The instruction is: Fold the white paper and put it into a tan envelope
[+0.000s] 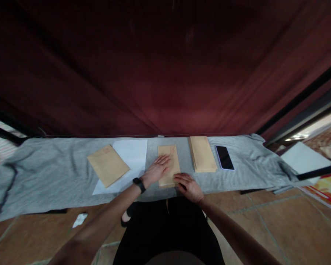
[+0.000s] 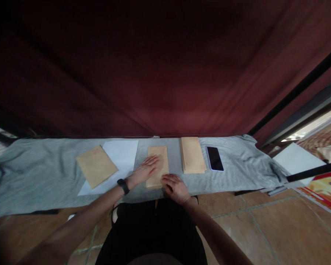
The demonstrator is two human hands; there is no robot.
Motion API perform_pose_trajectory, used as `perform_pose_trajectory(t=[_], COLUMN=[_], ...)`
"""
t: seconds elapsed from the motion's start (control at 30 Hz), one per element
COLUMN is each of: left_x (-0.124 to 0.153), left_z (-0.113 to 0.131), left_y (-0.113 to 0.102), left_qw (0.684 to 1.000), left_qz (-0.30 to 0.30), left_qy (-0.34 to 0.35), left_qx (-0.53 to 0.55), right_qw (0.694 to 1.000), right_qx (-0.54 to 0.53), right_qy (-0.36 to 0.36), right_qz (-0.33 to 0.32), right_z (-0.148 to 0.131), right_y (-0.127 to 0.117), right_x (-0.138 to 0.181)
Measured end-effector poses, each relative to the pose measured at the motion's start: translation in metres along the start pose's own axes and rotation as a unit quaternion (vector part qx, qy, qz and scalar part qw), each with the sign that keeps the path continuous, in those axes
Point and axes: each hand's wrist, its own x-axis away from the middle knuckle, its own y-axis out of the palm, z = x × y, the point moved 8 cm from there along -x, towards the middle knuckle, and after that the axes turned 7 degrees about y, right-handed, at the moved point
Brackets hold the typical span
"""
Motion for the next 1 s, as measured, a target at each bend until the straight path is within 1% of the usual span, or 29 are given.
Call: perform_pose_trajectory(t=[0.1, 0.17, 0.23, 0.4, 0.6, 0.73, 0.87, 1.0], left_x=[-0.025, -0.033, -0.035, -0.042, -0.063, -0.059, -0.042, -0.025], left_z=[-0.020, -0.025, -0.025, -0.023, -0.025, -0.015, 0.005, 0.021], left_y=[0.015, 0.025, 0.032, 0.039, 0.044, 0.045, 0.047, 0.050], left_qw=[0.998, 0.997, 0.997, 0.999, 0.998, 0.999, 1.000, 1.000], left_qz=[0.005, -0.002, -0.007, -0.021, -0.017, -0.025, -0.020, -0.009], left_qy=[-0.055, -0.071, -0.062, -0.024, -0.044, -0.031, 0.006, 0.013], left_qx=[-0.019, -0.027, -0.034, -0.035, -0.036, -0.032, -0.023, -0.017], right_qw=[1.000, 1.000, 1.000, 1.000, 1.000, 1.000, 1.000, 1.000], right_qx=[-0.008, -0.010, -0.010, -0.014, -0.016, -0.013, -0.006, 0.006], right_qy=[-0.004, -0.004, -0.006, -0.019, -0.002, -0.001, -0.005, -0.016], right_qz=[-0.007, -0.005, -0.003, -0.003, -0.004, -0.009, -0.017, -0.021], right_z=[-0.003, -0.004, -0.004, -0.004, -0.002, -0.004, -0.004, -0.005], right_y=[-0.002, -0.003, -0.003, -0.001, -0.002, -0.002, -0.002, -0.001], right_x=[-0.001, -0.002, -0.002, -0.001, -0.001, -0.002, -0.002, 0.000])
